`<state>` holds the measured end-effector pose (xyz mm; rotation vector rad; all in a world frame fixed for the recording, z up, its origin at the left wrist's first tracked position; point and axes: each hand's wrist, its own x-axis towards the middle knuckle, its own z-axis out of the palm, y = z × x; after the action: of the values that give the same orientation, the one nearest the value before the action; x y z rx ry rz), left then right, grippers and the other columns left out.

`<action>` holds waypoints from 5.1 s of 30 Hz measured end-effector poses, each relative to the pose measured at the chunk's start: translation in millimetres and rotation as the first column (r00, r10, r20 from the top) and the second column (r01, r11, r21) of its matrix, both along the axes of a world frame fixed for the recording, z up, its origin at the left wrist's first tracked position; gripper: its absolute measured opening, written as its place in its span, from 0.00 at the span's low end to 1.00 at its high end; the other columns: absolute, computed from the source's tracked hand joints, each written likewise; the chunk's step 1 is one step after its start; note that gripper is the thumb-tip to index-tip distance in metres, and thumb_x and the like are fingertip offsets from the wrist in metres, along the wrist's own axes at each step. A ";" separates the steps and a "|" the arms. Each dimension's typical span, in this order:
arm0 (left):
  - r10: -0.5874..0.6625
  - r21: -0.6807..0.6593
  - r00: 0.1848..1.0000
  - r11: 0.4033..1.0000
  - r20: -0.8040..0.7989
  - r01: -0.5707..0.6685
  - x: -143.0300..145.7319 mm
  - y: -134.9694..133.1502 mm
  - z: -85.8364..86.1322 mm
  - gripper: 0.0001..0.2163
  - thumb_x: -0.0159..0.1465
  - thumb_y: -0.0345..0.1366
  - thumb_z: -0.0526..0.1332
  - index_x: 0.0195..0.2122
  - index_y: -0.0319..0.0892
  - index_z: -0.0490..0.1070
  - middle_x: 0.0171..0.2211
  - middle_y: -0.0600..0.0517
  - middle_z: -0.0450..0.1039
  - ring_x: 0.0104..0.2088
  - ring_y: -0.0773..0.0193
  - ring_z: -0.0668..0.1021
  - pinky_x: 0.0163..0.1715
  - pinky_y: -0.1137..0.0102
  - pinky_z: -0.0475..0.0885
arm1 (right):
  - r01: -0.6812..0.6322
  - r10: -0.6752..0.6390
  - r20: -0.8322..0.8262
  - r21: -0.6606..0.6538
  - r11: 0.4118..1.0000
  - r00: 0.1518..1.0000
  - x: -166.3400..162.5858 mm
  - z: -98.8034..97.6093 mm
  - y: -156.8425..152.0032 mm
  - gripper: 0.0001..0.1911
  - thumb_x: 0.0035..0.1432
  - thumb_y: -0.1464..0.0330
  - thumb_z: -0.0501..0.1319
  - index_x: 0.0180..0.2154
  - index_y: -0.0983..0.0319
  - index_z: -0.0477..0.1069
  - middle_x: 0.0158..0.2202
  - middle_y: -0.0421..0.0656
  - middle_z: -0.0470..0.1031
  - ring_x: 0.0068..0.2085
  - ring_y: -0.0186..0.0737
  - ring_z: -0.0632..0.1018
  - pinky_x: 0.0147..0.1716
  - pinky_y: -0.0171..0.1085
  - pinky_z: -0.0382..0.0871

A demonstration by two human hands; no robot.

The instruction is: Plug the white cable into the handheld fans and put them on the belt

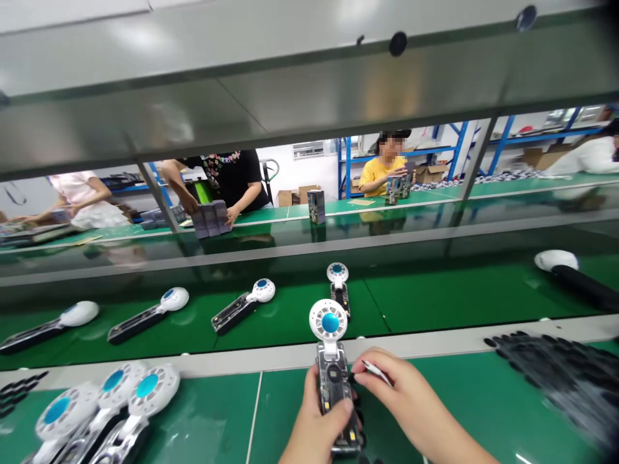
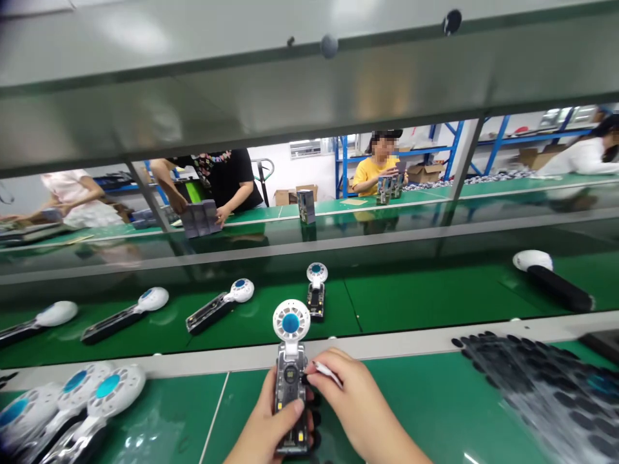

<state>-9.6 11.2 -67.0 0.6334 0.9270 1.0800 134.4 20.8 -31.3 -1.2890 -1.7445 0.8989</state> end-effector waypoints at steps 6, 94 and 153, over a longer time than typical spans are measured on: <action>-0.093 0.022 0.983 0.995 -0.161 0.098 4.7 -7.9 1.7 0.33 0.45 0.32 0.66 0.47 0.42 0.46 0.23 0.54 0.72 0.23 0.62 0.75 0.29 0.61 0.71 | -0.007 0.006 -0.022 -0.019 1.000 1.000 -14.0 7.0 -6.2 0.09 0.55 0.73 0.54 0.26 0.58 0.68 0.29 0.36 0.69 0.31 0.34 0.72 0.30 0.30 0.63; 0.286 0.313 0.318 0.949 -0.904 0.039 -61.5 182.7 27.1 0.13 0.60 0.38 0.55 0.45 0.40 0.65 0.45 0.48 0.68 0.41 0.60 0.73 0.40 0.59 0.69 | 0.008 0.052 0.516 -0.113 0.994 0.855 3.1 -28.3 2.3 0.12 0.49 0.76 0.55 0.30 0.56 0.73 0.30 0.40 0.75 0.31 0.41 0.75 0.29 0.33 0.63; 0.049 0.168 0.885 0.985 -0.463 0.033 8.0 -7.9 6.3 0.27 0.44 0.32 0.57 0.48 0.38 0.53 0.45 0.41 0.69 0.46 0.52 0.70 0.45 0.62 0.62 | -0.100 0.097 0.156 0.008 0.995 0.983 -9.1 1.2 -11.5 0.13 0.56 0.80 0.51 0.31 0.57 0.67 0.33 0.36 0.67 0.33 0.30 0.71 0.31 0.28 0.63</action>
<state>-1.6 3.3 -60.8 1.0653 1.2583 1.0394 125.3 9.2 -30.1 -1.3012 -1.9472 0.8570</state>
